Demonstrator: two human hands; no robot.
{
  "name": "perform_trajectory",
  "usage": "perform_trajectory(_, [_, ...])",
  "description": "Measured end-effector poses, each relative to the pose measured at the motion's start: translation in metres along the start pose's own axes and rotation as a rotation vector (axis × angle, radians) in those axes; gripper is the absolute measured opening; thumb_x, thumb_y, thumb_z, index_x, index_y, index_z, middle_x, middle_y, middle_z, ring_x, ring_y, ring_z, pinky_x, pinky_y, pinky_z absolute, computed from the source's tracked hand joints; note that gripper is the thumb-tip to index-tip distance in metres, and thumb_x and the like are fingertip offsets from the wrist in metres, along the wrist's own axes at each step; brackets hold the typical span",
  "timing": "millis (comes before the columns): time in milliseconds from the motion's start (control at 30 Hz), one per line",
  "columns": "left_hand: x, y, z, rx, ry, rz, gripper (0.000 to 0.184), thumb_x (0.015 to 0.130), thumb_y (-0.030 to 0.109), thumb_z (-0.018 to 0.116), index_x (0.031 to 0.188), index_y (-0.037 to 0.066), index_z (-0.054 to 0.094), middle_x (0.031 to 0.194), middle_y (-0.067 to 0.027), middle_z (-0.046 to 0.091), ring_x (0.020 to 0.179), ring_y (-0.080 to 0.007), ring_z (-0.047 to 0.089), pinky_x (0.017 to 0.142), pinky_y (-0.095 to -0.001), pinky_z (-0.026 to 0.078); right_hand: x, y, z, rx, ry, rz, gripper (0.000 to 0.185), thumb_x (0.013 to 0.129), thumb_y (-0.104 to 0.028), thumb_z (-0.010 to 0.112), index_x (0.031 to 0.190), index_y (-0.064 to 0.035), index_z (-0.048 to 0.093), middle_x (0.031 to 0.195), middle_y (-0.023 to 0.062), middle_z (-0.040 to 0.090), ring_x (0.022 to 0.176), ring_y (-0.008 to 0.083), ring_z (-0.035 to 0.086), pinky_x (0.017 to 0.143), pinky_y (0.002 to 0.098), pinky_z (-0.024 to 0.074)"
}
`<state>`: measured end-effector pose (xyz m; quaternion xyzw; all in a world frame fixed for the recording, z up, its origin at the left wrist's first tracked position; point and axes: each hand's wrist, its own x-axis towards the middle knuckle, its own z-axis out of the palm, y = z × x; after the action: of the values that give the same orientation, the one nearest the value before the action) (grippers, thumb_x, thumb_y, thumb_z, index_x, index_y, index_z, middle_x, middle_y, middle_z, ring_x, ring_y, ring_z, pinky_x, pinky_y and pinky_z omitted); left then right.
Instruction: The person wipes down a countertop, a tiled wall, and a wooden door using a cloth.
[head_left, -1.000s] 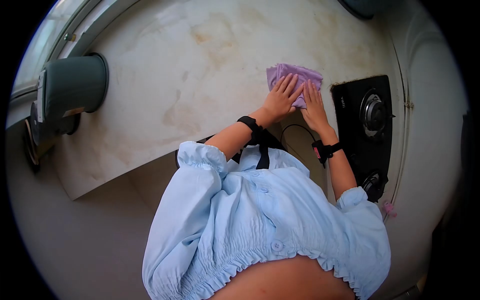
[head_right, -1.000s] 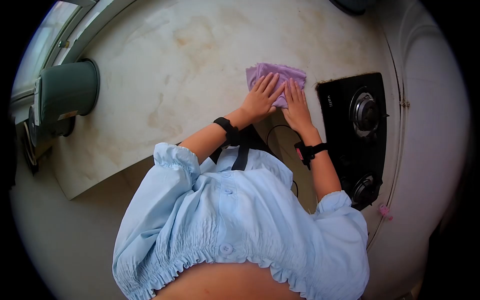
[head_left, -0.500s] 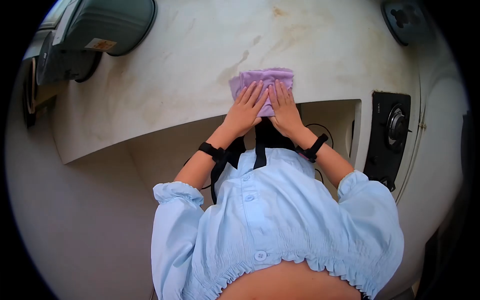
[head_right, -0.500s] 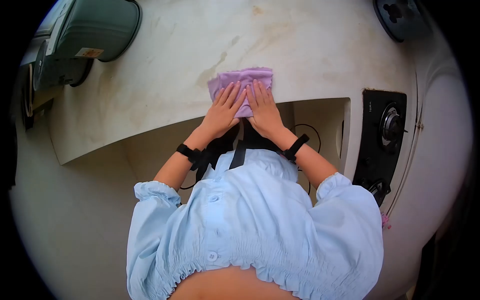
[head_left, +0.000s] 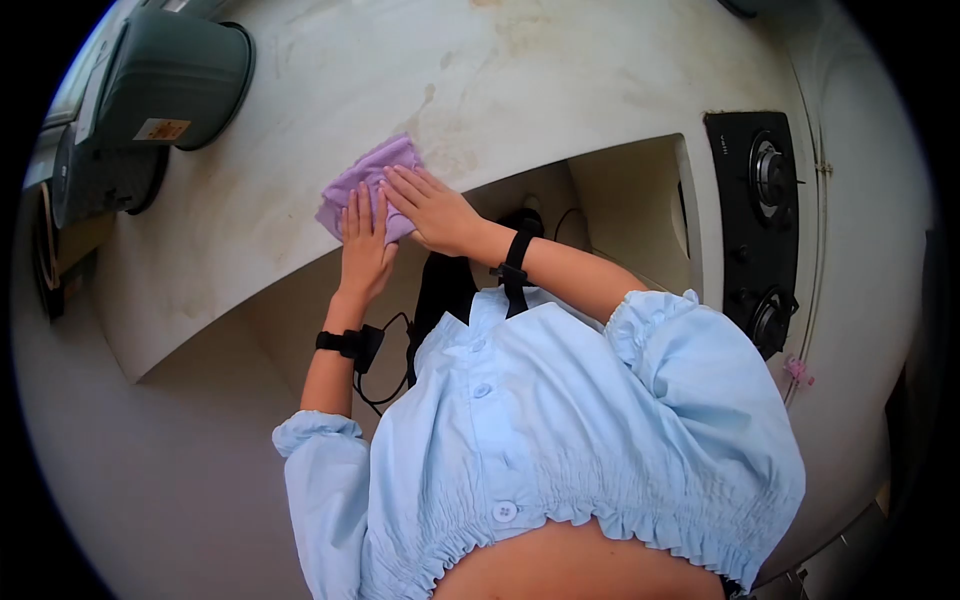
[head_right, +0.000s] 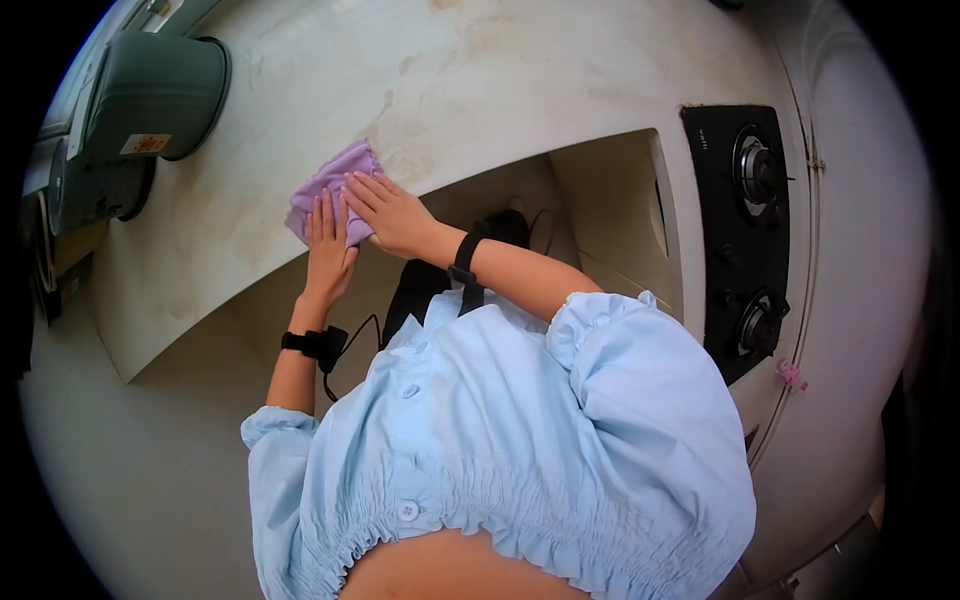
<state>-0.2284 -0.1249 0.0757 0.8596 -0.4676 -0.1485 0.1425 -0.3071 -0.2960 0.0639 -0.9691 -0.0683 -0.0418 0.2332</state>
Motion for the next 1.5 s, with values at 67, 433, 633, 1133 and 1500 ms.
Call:
perform_trajectory(67, [-0.001, 0.007, -0.005, 0.012, 0.022, 0.073, 0.078, 0.077, 0.016, 0.050, 0.149, 0.008, 0.021, 0.154, -0.0189, 0.014, 0.143, -0.0359, 0.011, 0.115, -0.0487, 0.011, -0.011, -0.005, -0.013, 0.011, 0.063, 0.047, 0.078, 0.074, -0.025, 0.065, 0.141, -0.0003, 0.032, 0.148, 0.0192, 0.029, 0.139, 0.0314, 0.025, 0.115, 0.0427, 0.0194])
perform_trajectory(433, [0.009, -0.013, -0.091, 0.008, 0.241, 0.630, 0.065, 0.088, 0.029, 0.041, 0.148, 0.009, 0.025, 0.153, -0.0163, 0.022, 0.142, -0.0321, 0.018, 0.116, -0.0442, 0.014, -0.003, -0.117, -0.071, -0.401, 0.211, 0.426, 0.074, 0.080, -0.023, 0.060, 0.144, -0.0018, 0.028, 0.149, 0.0211, 0.027, 0.139, 0.0343, 0.025, 0.114, 0.0443, 0.0217])
perform_trajectory(633, [0.031, -0.008, -0.074, 0.014, 0.269, 0.700, 0.061, 0.092, 0.029, 0.035, 0.148, 0.009, 0.023, 0.153, -0.0150, 0.022, 0.142, -0.0307, 0.019, 0.116, -0.0430, 0.014, -0.011, -0.096, -0.065, -0.475, 0.249, 0.477, 0.069, 0.083, -0.023, 0.056, 0.143, -0.0016, 0.030, 0.148, 0.0225, 0.028, 0.138, 0.0352, 0.026, 0.114, 0.0455, 0.0193])
perform_trajectory(1133, [-0.010, -0.008, -0.174, -0.077, -0.044, 1.157, 0.069, 0.080, 0.024, 0.048, 0.143, 0.003, 0.031, 0.150, -0.0173, 0.027, 0.140, -0.0319, 0.024, 0.116, -0.0399, 0.019, -0.011, -0.240, -0.066, -0.291, 0.426, 0.929, 0.073, 0.080, -0.017, 0.063, 0.144, -0.0030, 0.029, 0.150, 0.0245, 0.022, 0.140, 0.0381, 0.021, 0.114, 0.0484, 0.0171])
perform_trajectory(1500, [0.047, -0.010, -0.203, 0.002, -0.037, 1.004, 0.068, 0.079, 0.015, 0.046, 0.144, 0.001, 0.030, 0.151, -0.0193, 0.025, 0.140, -0.0346, 0.022, 0.115, -0.0438, 0.018, 0.056, -0.183, -0.083, -0.304, 0.689, 0.829, 0.067, 0.082, -0.025, 0.063, 0.139, -0.0015, 0.038, 0.147, 0.0203, 0.030, 0.138, 0.0327, 0.027, 0.116, 0.0437, 0.0179])
